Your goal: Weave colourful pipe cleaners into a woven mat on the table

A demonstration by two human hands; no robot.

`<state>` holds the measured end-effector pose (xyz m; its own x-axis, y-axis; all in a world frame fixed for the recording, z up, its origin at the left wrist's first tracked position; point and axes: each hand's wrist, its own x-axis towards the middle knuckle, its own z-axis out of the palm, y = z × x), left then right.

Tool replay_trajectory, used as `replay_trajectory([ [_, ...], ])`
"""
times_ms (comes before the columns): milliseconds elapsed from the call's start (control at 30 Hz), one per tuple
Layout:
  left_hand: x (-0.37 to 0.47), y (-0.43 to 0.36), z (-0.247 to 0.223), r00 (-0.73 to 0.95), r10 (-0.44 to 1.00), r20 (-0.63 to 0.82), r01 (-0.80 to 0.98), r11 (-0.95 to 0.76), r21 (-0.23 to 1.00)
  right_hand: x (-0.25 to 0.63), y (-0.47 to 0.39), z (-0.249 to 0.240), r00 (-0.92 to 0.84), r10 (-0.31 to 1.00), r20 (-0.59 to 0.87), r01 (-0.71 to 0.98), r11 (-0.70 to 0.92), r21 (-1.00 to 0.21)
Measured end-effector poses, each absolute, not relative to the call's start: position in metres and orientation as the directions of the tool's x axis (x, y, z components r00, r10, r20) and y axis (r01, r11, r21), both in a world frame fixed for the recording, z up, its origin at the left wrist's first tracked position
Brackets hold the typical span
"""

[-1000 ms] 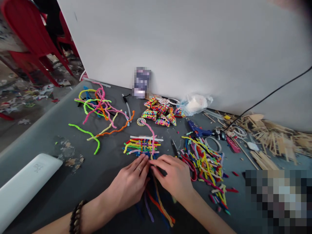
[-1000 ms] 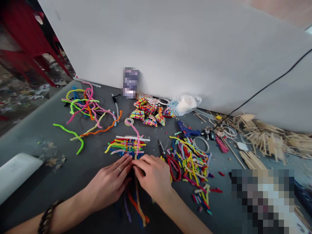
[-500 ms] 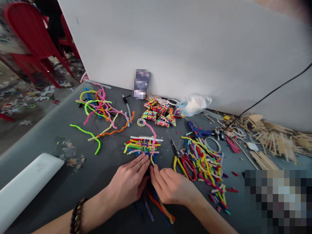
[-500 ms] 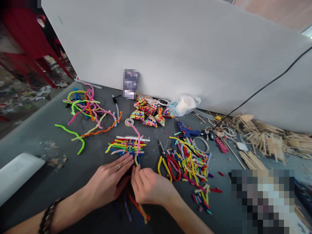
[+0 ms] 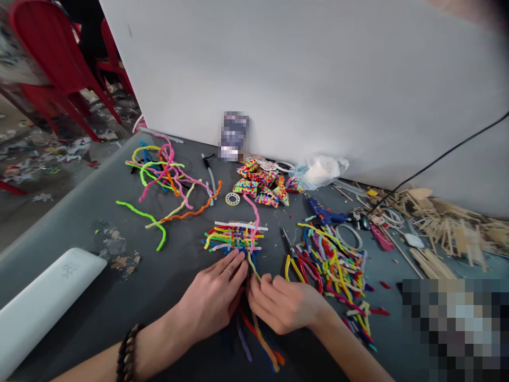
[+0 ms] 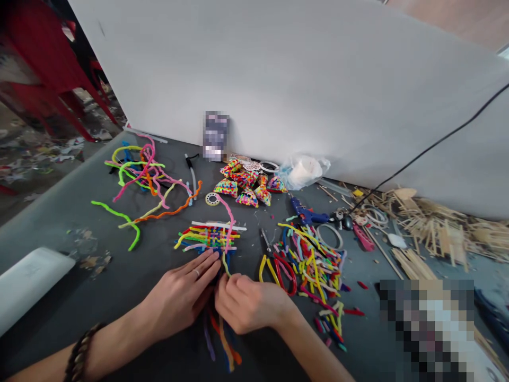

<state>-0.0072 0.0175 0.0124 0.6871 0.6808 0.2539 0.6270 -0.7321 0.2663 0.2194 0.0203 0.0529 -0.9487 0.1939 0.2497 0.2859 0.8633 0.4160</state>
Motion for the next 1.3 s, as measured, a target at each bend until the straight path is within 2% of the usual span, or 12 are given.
replay_trajectory([
  [67, -0.008, 0.018, 0.011, 0.691, 0.674, 0.262, 0.622, -0.738, 0.262, 0.217, 0.023, 0.043, -0.881, 0.307, 0.360, 0.424, 0.851, 0.311],
  [133, -0.008, 0.017, 0.010, 0.686, 0.676, 0.269, 0.629, -0.737, 0.249, 0.214, 0.025, 0.033, -0.701, 0.529, 0.478, 0.638, 0.765, 0.088],
  [200, -0.007, 0.017, 0.010, 0.676, 0.684, 0.274, 0.645, -0.729, 0.230, 0.210, 0.026, 0.026, -0.463, 0.729, 0.504, 0.772, 0.611, -0.175],
  [267, -0.007, 0.016, 0.009, 0.677, 0.684, 0.272, 0.651, -0.729, 0.212, 0.206, 0.025, 0.022, -0.341, 0.807, 0.481, 0.793, 0.522, -0.314],
  [433, -0.004, 0.014, 0.009, 0.719, 0.650, 0.248, 0.641, -0.757, 0.127, 0.203, 0.023, 0.020, -0.306, 0.849, 0.430, 0.788, 0.479, -0.386],
  [533, -0.003, 0.013, 0.009, 0.735, 0.643, 0.216, 0.644, -0.761, 0.075, 0.203, 0.027, 0.023, -0.219, 0.933, 0.285, 0.796, 0.339, -0.501],
  [700, -0.002, 0.013, 0.010, 0.736, 0.643, 0.211, 0.649, -0.759, 0.046, 0.202, 0.043, 0.035, -0.154, 0.983, 0.100, 0.820, 0.184, -0.542],
  [867, 0.000, 0.014, 0.006, 0.743, 0.634, 0.215, 0.639, -0.767, 0.054, 0.198, 0.072, 0.046, -0.151, 0.986, 0.075, 0.862, 0.169, -0.477],
  [1000, 0.000, 0.013, 0.005, 0.749, 0.634, 0.190, 0.638, -0.768, 0.051, 0.196, 0.093, 0.047, -0.168, 0.986, 0.001, 0.874, 0.149, -0.462],
  [1300, -0.001, 0.009, 0.001, 0.740, 0.639, 0.211, 0.648, -0.761, 0.037, 0.204, 0.062, 0.032, -0.172, 0.984, 0.042, 0.823, 0.167, -0.544],
])
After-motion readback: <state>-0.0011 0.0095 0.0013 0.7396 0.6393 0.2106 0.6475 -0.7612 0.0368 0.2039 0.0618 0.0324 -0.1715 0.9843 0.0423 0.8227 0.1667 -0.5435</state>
